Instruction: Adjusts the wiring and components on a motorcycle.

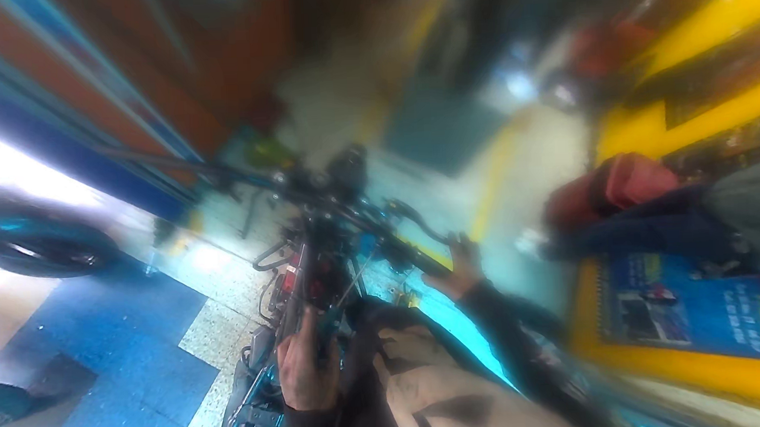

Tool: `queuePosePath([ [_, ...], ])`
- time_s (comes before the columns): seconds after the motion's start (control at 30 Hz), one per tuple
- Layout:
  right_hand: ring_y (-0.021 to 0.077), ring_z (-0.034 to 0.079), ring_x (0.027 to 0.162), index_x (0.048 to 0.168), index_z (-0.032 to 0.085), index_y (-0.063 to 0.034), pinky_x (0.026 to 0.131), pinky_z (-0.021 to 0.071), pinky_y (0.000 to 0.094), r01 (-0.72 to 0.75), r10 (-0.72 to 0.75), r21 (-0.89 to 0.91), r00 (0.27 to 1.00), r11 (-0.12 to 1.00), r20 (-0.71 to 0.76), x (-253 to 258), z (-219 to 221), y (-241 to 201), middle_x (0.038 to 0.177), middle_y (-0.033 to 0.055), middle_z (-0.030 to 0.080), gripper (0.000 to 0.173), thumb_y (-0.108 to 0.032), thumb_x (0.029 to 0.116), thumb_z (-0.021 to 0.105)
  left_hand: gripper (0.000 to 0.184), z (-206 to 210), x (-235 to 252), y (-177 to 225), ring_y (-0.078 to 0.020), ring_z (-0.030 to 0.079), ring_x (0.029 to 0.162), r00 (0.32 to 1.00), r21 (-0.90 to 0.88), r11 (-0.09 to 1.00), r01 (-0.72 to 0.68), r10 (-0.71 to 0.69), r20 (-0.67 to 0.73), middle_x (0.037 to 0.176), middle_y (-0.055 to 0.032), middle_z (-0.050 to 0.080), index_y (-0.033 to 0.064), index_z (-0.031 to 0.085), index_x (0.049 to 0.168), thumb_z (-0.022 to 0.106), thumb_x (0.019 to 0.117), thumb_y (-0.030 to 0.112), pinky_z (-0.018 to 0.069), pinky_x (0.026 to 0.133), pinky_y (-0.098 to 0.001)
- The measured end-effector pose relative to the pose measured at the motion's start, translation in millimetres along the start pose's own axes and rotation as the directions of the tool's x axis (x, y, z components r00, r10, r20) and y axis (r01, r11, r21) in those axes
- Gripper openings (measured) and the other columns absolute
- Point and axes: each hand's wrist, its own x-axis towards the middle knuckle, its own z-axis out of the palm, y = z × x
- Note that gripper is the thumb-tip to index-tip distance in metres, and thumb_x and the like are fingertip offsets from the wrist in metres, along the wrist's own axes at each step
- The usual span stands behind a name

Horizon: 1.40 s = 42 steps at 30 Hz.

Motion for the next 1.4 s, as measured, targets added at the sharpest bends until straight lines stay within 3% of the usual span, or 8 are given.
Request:
queuePosePath([
  [0.1,0.0522,0.015,0.153,0.162,0.025,-0.0078,0.120,0.0284,0.0623,-0.007,0.007,0.001,1.000,1.000,-0.001,-1,-1,-2,0.169,0.0252,0.013,0.126,-0.044,0.0639,0.095,0.036,0,1,-12,-0.0232,0.073,0.097,0.986,0.161,0.974,-0.157,0.165,-0.036,0.110,-0.0109,0.077,0.0049,0.074,0.121,0.069,0.0889,0.021,0.0513,0.095,-0.0427],
  [0.27,0.0514,0.013,0.153,0.163,0.025,-0.0089,0.119,0.0282,0.0626,-0.007,0.007,0.005,1.000,1.000,0.002,0,-1,-1,0.169,0.0245,0.012,0.127,-0.045,0.0634,0.096,0.064,2,3,-9,-0.0167,0.072,0.104,0.956,-0.230,0.941,0.247,-0.198,0.217,0.118,-0.0164,0.072,-0.0061,0.048,0.146,0.068,0.0895,0.016,0.0601,0.092,-0.0335],
  [0.57,0.0527,0.015,0.152,0.163,0.025,-0.0093,0.117,0.0327,0.0633,-0.006,0.006,-0.021,1.000,1.000,-0.003,1,1,1,0.169,0.0247,0.013,0.128,-0.048,0.0629,0.094,0.038,16,47,-15,-0.0140,0.074,0.082,0.776,-0.315,0.778,0.543,-0.323,0.542,0.100,-0.0042,0.077,0.0092,0.070,0.127,0.072,0.0900,0.016,0.0638,0.076,-0.0350],
  [0.8,0.0534,0.010,0.153,0.164,0.023,-0.0131,0.122,0.0218,0.0639,0.026,-0.028,0.059,0.999,0.998,0.031,1,-4,6,0.169,0.0259,0.010,0.132,-0.055,0.0612,0.094,0.031,13,46,-10,-0.0062,0.074,0.083,0.837,-0.187,0.913,0.363,-0.231,0.497,0.100,-0.0026,0.078,0.0102,0.076,0.118,0.070,0.0917,0.025,0.0623,0.079,-0.0294],
  [1.0,0.0352,0.034,0.150,0.162,0.025,-0.0118,0.113,0.0433,0.0547,0.184,-0.157,0.556,0.983,0.810,-0.096,-21,-11,56,0.168,0.0175,0.020,0.125,-0.034,0.0629,0.098,0.032,13,48,-9,-0.0042,0.073,0.081,0.853,-0.242,0.901,0.359,-0.211,0.478,0.101,-0.0064,0.077,0.0026,0.074,0.117,0.070,0.0897,0.019,0.0611,0.077,-0.0236],
  [1.13,0.0288,0.065,0.113,0.150,0.042,-0.0085,0.087,0.0571,0.0469,-0.064,0.259,0.957,0.966,0.284,-0.012,-31,0,75,0.139,0.0154,0.058,0.047,-0.025,0.1067,0.051,0.031,14,45,-9,-0.0045,0.072,0.080,0.852,-0.243,0.893,0.379,-0.235,0.467,0.100,-0.0058,0.077,0.0026,0.074,0.116,0.070,0.0894,0.018,0.0612,0.075,-0.0240],
  [1.23,0.0252,0.066,0.086,0.134,0.052,-0.0115,0.073,0.0544,0.0444,-0.283,0.390,0.957,0.876,-0.057,0.282,-25,9,66,0.109,0.0110,0.067,0.062,-0.060,0.1073,0.024,0.031,14,44,-8,-0.0024,0.071,0.076,0.855,-0.248,0.888,0.387,-0.245,0.458,0.097,-0.0042,0.077,0.0027,0.074,0.116,0.071,0.0895,0.019,0.0604,0.071,-0.0221],
  [1.4,0.0122,0.057,0.049,0.124,0.061,-0.0073,0.042,0.0450,0.0244,-0.413,0.048,0.886,0.910,0.212,0.413,-31,13,33,0.084,0.0096,0.070,0.057,-0.048,0.1116,0.023,0.031,10,47,-4,-0.0020,0.069,0.074,0.842,-0.194,0.897,0.398,-0.273,0.466,0.096,-0.0032,0.076,0.0047,0.074,0.116,0.070,0.0895,0.021,0.0588,0.069,-0.0223],
])
